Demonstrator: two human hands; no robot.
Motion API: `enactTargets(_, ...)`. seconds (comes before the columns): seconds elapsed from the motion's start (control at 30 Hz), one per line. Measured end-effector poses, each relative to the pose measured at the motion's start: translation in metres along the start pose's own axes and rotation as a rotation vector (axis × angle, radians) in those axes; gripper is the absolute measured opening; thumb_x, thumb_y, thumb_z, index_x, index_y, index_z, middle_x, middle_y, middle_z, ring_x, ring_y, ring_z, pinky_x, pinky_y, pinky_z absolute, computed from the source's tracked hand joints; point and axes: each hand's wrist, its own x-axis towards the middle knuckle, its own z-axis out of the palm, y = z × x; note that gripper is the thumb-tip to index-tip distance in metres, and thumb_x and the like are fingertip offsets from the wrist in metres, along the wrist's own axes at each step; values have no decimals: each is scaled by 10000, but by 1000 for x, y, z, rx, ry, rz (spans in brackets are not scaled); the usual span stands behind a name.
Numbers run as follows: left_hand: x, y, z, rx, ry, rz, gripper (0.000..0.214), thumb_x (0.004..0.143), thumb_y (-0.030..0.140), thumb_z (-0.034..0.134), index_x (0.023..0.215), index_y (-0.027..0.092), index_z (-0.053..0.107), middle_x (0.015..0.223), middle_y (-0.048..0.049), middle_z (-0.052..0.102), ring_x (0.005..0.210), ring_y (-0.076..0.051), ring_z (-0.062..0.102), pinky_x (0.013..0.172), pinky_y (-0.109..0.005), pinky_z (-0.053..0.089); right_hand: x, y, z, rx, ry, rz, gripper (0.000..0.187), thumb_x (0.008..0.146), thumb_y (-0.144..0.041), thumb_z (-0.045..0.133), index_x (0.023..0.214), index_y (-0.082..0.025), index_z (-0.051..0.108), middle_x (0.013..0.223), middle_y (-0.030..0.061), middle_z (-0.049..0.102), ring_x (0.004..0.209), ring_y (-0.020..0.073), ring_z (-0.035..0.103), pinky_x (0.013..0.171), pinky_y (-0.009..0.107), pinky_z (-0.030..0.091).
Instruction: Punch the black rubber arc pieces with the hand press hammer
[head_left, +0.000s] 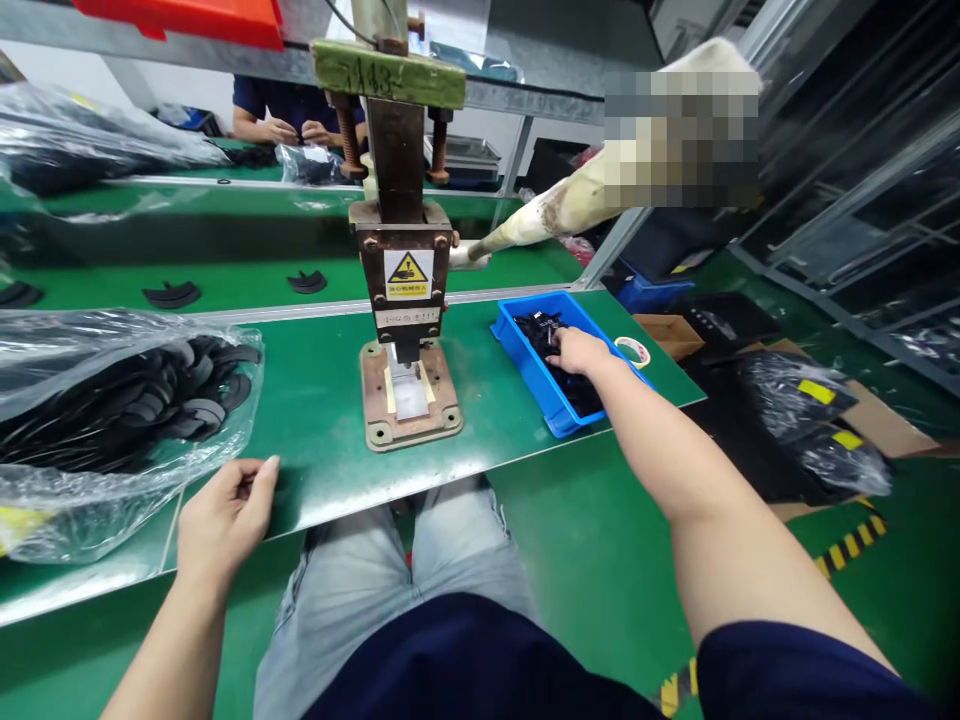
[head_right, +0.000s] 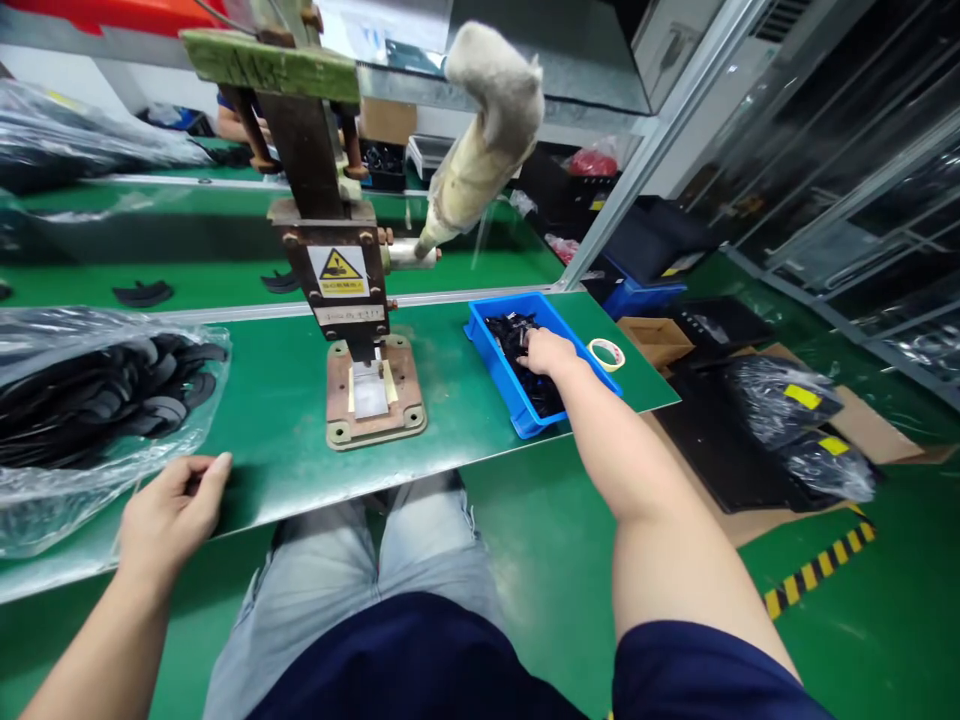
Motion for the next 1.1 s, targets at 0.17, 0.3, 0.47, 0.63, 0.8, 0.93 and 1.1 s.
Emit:
enactTargets(0.17,-3,2,0,1,-8,28,346,922,576,641,934,240,724,732,-11,701,702,-198,662,679,-298,466,0,-2,0,-8,6,-24,468,999,-495,664,1351,-188,639,1384,104,671,1235,215,677,1067,466,621)
enactTargets(0.3,-5,2,1,6,17,47,341,935,575,624,932,245,711,731,-2,684,691,-191,643,673,-295,457,-3,-3,-5,8,12,-32,461,1000,-494,663,1347,-191,642,1381,102,673,1231,213,678,1064,462,622)
enactTargets(0.47,-4,0,2,-8,18,34,337,924,577,628,925,251,711,737,-2,691,711,-202,657,688,-305,471,-22,10,-11,88,88,-9,394,993,-492,663,1245,-189,675,1239,85,726,1106,188,697,999,415,614)
enactTargets(0.63,-1,-1,-1,-47,15,-19,337,908,577,647,923,250,727,739,-1,703,712,-215,660,693,-322,497,-52,21,-17,227,246,-4,185,903,-365,723,1031,-237,680,973,38,790,834,164,673,775,300,505)
enactTargets(0.8,-14,23,-6,-104,124,136,287,946,504,666,920,225,727,789,-10,712,740,-206,661,728,-329,523,-105,-19,-18,387,422,-169,203,909,-363,709,1054,-239,641,937,25,756,805,159,664,745,296,497)
enactTargets(0.93,-37,79,-2,-343,64,610,134,982,340,703,1023,215,729,920,-30,735,809,-174,681,786,-316,552,-160,-96,-6,544,523,-503,123,953,-348,686,986,-240,637,985,39,719,892,169,663,801,322,527)
enactTargets(1.1,-47,130,18,-507,-79,901,386,971,272,770,1340,229,669,1015,-58,739,823,-162,676,755,-321,584,-201,-174,17,796,506,-874,62,971,-265,678,974,-237,622,915,23,677,838,151,622,757,318,508)
